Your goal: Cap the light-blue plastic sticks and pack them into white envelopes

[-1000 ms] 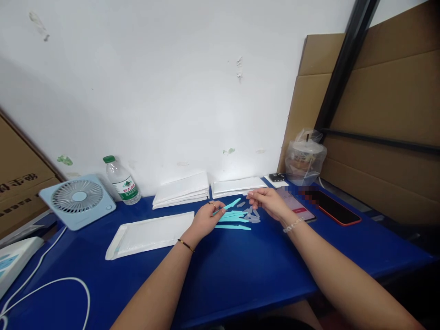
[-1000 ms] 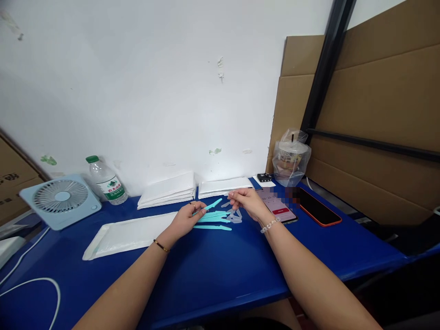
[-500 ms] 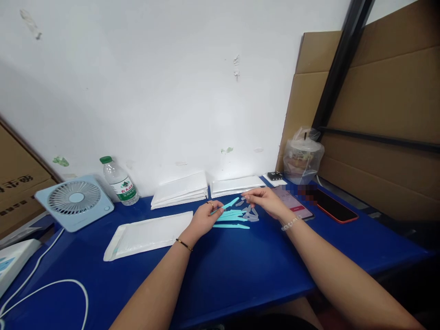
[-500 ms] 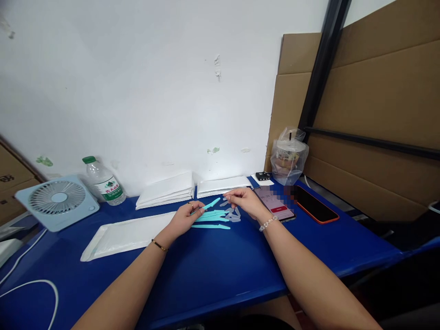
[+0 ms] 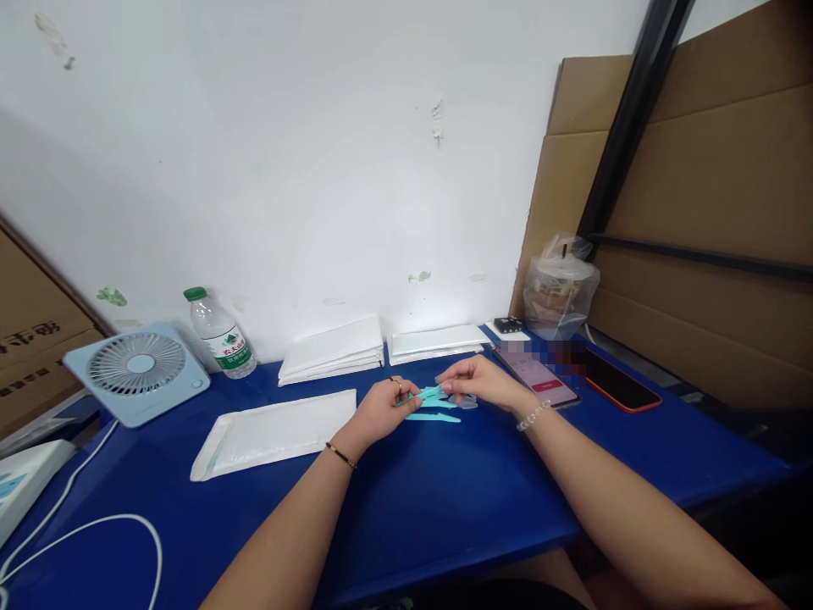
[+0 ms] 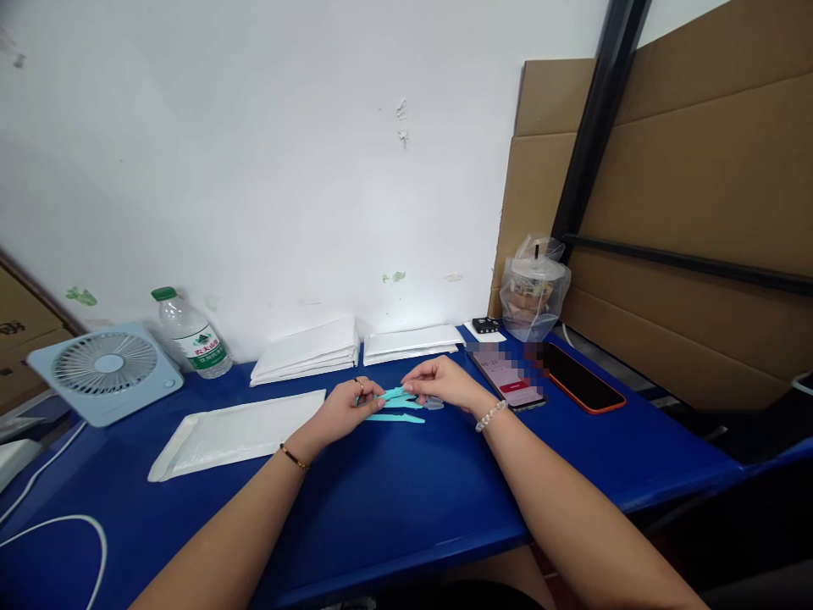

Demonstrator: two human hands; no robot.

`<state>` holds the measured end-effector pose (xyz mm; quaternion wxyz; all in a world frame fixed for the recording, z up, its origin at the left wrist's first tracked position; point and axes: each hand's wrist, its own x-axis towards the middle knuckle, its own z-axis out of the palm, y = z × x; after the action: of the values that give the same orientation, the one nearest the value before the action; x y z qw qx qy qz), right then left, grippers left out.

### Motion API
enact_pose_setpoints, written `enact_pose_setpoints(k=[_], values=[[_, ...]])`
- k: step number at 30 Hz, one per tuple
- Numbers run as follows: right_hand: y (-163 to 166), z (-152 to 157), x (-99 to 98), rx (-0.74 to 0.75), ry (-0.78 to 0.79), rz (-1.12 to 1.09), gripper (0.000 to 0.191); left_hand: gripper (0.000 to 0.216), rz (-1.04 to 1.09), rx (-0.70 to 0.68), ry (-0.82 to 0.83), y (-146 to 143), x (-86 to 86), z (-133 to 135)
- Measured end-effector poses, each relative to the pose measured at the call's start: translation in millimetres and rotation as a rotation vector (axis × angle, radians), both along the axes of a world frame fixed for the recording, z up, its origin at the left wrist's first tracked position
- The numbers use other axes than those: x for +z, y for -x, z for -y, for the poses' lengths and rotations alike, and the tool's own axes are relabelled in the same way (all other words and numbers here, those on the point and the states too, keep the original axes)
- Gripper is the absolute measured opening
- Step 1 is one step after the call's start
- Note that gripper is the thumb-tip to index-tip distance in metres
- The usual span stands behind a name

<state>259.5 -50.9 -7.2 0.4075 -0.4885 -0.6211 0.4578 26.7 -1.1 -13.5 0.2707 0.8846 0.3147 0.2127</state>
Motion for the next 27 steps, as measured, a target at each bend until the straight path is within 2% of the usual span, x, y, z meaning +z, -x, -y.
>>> enact_pose_setpoints(k=[3, 6, 8, 11, 15, 18, 22, 27], values=[[-14, 3, 6.0, -0.056, -0.111, 0.201, 0.033, 0.026, -0.091, -0.065, 0.083, -1, 2.2, 8], [-25, 4, 7.7, 0.014, -0.142, 0.453, 0.023, 0.025, -0.202, -0.164, 0.119, -1, 3.0, 13], [-28, 4, 5.9, 0.074, -0.121, 0.568, 0.018, 0.026, -0.207, -0.153, 0.06, -1, 2.9, 13], [-28, 3, 1.8, 0.101, -0.092, 0.653, 0.014, 0.023, -0.191, -0.056, -0.077, 0, 2.3, 9], [-28, 2, -0.5, 0.054, -0.089, 0.585, 0.018, 0.012, -0.253, -0.027, -0.125, 0, 0.7, 5], [-30, 4, 5.1, 0.036, -0.065, 0.403, 0.025, 0.012, -0.236, 0.016, -0.091, 0, 0.4, 5], [-29, 9, 18.7, 0.092, -0.043, 0.193, 0.03, 0.016, -0.138, 0.126, -0.033, 3, 3.0, 2], [-22, 13, 23.1, 0.111, -0.042, 0.184, 0.031, 0.019, -0.085, 0.146, -0.002, 5, 6.2, -1]])
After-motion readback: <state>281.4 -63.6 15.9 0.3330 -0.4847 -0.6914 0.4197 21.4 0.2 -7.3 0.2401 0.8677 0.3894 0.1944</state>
